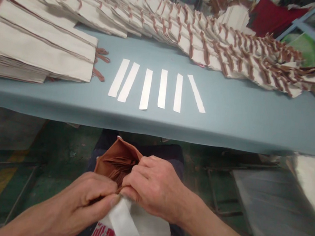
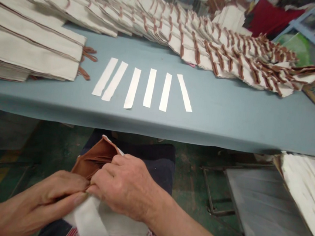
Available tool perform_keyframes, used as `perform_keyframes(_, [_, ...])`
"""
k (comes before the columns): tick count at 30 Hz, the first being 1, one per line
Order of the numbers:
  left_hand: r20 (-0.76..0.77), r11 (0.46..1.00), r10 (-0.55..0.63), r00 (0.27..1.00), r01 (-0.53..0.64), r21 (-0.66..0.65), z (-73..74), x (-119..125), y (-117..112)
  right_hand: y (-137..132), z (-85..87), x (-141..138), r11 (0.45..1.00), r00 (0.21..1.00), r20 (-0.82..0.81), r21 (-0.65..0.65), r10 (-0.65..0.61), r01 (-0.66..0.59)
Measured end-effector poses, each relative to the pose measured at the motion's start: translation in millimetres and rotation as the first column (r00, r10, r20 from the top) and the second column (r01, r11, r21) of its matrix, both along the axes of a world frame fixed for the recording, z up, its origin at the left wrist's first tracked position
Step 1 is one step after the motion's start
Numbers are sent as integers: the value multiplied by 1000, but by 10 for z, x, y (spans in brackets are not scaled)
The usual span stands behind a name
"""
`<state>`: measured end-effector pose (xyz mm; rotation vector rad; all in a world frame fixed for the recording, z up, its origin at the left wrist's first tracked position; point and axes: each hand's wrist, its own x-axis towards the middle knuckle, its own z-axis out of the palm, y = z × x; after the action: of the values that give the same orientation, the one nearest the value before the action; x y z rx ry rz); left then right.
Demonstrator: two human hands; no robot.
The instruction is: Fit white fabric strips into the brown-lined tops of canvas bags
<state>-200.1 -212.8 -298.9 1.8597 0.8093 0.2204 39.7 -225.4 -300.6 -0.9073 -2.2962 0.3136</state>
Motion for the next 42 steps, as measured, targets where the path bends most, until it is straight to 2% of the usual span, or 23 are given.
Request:
perform_keyframes(3, [37, 999, 10, 999, -8, -35, -22, 95, 4, 41, -21, 9, 998, 999, -37, -51, 27, -28])
perform_keyframes(6, [99, 995, 93, 991, -89, -44, -35, 165, 24, 85, -41, -3, 982, 997, -65, -182, 35, -46])
perform_keyframes(8, [136, 988, 154, 979, -157, 10, -61, 178, 26, 95, -54, -30, 958, 987, -155, -286, -45, -1])
perform_keyframes(11, [161, 966, 218, 963, -236, 102, -138, 156, -1, 67, -48, -86, 899, 915, -321, -430, -243, 88])
perform_keyframes(13, [177, 954, 244, 953, -269, 130, -192, 134, -25, 26, -16, -124, 842, 883, -334, -528, -330, 115])
perform_keyframes(17, [218, 945, 267, 939, -300, 132, -236, 98, -34, -60, 97, -185, 688, 899, -210, -714, -385, 128])
perform_keyframes(19, [235, 952, 257, 938, -288, 108, -240, 74, -25, -83, 150, -201, 576, 905, -160, -810, -394, 107])
perform_keyframes(23, [234, 964, 215, 948, -244, 105, -233, 44, -31, -102, 152, -220, 287, 923, -123, -958, -364, -14])
perform_keyframes(25, [229, 967, 200, 953, -229, 111, -197, 75, -48, -121, 82, -253, 198, 923, -117, -979, -366, -46])
perform_keyframes(26, [218, 968, 206, 954, -232, 101, -170, 106, -59, -136, 33, -279, 178, 920, -115, -983, -374, -50])
perform_keyframes(28, [193, 963, 250, 949, -264, 52, -111, 184, -88, -179, -73, -346, 174, 910, -126, -983, -394, -60])
perform_keyframes(30, [181, 944, 322, 929, -328, 6, -69, 260, -125, -240, -171, -418, 203, 889, -175, -975, -423, -95])
perform_keyframes(33, [177, 905, 425, 888, -424, -43, -70, 324, -187, -353, -283, -491, 260, 836, -225, -960, -500, -103])
perform_keyframes(35, [161, 885, 465, 871, -453, -106, -99, 326, -220, -427, -345, -497, 262, 822, -222, -961, -525, -92])
perform_keyframes(39, [186, 863, 496, 848, -460, -208, -177, 270, -260, -510, -430, -416, 252, 871, -188, -965, -454, -77])
perform_keyframes(41, [221, 867, 493, 841, -454, -207, -233, 232, -285, -510, -417, -351, 297, 899, -166, -954, -406, -41])
perform_keyframes(42, [237, 868, 494, 837, -458, -192, -264, 215, -301, -503, -391, -318, 338, 909, -155, -941, -388, -16])
